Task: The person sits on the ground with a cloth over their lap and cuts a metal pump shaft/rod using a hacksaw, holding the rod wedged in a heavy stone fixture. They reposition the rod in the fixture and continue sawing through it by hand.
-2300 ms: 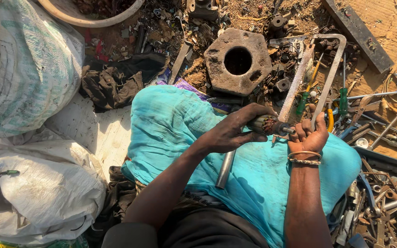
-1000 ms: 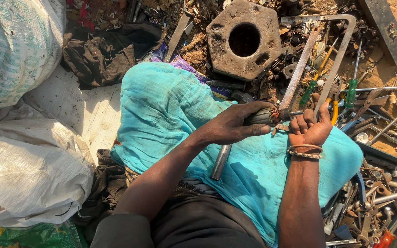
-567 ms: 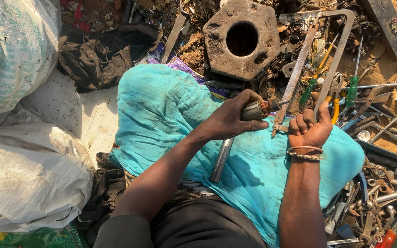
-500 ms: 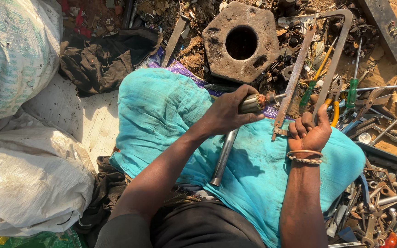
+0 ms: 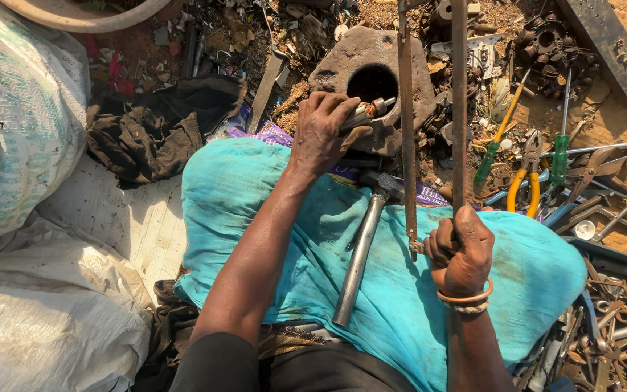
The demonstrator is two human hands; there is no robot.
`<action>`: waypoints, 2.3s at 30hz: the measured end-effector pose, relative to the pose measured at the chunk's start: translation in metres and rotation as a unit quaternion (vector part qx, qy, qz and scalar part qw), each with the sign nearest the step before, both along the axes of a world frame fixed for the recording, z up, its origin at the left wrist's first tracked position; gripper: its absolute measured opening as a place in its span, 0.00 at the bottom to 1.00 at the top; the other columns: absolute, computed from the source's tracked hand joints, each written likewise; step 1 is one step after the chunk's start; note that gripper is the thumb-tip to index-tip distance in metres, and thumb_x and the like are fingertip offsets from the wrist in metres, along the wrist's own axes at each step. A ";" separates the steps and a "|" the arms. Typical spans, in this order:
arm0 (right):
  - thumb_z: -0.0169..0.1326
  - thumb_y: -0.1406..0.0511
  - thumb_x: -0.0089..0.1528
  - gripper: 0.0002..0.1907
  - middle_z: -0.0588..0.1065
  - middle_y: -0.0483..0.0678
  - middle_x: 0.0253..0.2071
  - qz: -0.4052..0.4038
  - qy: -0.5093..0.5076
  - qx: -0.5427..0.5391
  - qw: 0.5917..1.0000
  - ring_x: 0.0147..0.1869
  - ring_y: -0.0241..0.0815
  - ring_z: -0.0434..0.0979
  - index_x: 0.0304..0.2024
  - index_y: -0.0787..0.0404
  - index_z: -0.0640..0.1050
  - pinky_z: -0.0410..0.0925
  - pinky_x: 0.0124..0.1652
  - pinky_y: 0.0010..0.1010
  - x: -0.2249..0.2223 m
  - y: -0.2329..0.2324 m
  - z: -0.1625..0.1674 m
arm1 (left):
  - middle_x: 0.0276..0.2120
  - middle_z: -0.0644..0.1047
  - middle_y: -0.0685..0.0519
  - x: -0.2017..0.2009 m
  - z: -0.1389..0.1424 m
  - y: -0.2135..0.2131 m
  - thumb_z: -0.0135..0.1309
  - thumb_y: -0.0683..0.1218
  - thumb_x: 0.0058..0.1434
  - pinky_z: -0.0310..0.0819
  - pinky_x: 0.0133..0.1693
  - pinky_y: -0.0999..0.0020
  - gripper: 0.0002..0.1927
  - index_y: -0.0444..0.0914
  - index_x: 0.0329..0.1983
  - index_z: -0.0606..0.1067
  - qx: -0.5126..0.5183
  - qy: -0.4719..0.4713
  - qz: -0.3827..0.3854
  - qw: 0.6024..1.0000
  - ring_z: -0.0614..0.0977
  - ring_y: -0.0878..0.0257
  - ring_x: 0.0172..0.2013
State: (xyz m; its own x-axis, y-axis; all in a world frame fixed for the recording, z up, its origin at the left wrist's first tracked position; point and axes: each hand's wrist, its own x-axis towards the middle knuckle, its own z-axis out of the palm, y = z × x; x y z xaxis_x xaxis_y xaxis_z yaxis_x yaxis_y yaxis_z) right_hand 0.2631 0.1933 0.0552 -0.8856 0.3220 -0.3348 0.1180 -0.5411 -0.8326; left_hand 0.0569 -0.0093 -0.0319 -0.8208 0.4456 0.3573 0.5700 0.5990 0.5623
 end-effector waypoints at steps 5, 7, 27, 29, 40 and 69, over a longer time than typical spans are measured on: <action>0.46 0.58 0.72 0.27 0.53 0.37 0.17 0.019 -0.024 0.038 0.999 0.17 0.27 0.45 0.63 0.75 0.69 0.45 0.19 0.26 -0.007 -0.014 0.002 | 0.52 0.75 0.49 0.002 0.005 -0.003 0.71 0.52 0.51 0.65 0.56 0.52 0.32 0.42 0.59 0.75 -0.026 -0.027 0.012 0.999 0.74 0.50 0.55; 0.47 0.58 0.72 0.27 0.53 0.37 0.16 0.031 -0.026 0.060 0.997 0.17 0.27 0.46 0.63 0.76 0.70 0.47 0.18 0.26 -0.007 -0.018 0.000 | 0.51 0.76 0.51 0.003 0.007 -0.004 0.70 0.52 0.50 0.65 0.57 0.52 0.34 0.43 0.61 0.75 -0.038 -0.025 0.006 0.999 0.74 0.52 0.55; 0.46 0.58 0.72 0.27 0.52 0.36 0.18 0.008 -0.054 0.105 0.993 0.18 0.27 0.45 0.63 0.75 0.70 0.46 0.19 0.25 -0.005 -0.041 0.024 | 0.33 0.77 0.49 -0.011 0.014 -0.015 0.67 0.45 0.57 0.76 0.36 0.56 0.14 0.38 0.45 0.79 0.035 -0.076 0.093 0.992 0.82 0.53 0.34; 0.46 0.58 0.72 0.27 0.52 0.36 0.18 0.007 -0.057 0.109 0.992 0.18 0.27 0.45 0.63 0.75 0.69 0.46 0.19 0.24 -0.006 -0.045 0.028 | 0.33 0.78 0.49 -0.011 0.014 -0.025 0.66 0.45 0.59 0.77 0.34 0.57 0.11 0.38 0.43 0.79 0.072 -0.101 0.084 0.989 0.83 0.54 0.32; 0.46 0.58 0.72 0.26 0.53 0.36 0.17 0.000 -0.080 0.137 0.987 0.18 0.27 0.45 0.61 0.77 0.70 0.46 0.18 0.25 -0.019 -0.052 0.024 | 0.29 0.73 0.46 -0.026 -0.016 0.016 0.54 0.47 0.72 0.72 0.36 0.55 0.11 0.34 0.37 0.75 0.083 -0.043 0.087 0.992 0.76 0.53 0.33; 0.46 0.58 0.72 0.28 0.51 0.37 0.16 -0.001 -0.089 0.108 0.990 0.17 0.28 0.44 0.62 0.78 0.68 0.45 0.19 0.27 -0.008 -0.066 0.061 | 0.37 0.82 0.56 -0.036 0.041 -0.048 0.52 0.50 0.74 0.81 0.40 0.70 0.09 0.40 0.46 0.75 0.331 -0.089 0.200 0.918 0.85 0.68 0.39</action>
State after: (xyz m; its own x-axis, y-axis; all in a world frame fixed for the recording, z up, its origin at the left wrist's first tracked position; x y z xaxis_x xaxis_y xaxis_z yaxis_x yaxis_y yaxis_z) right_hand 0.2548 0.1272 0.1165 -0.8176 0.4052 -0.4090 0.2727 -0.3530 -0.8950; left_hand 0.0209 -0.0574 0.0095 -0.9433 -0.1709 0.2845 0.2418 0.2336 0.9418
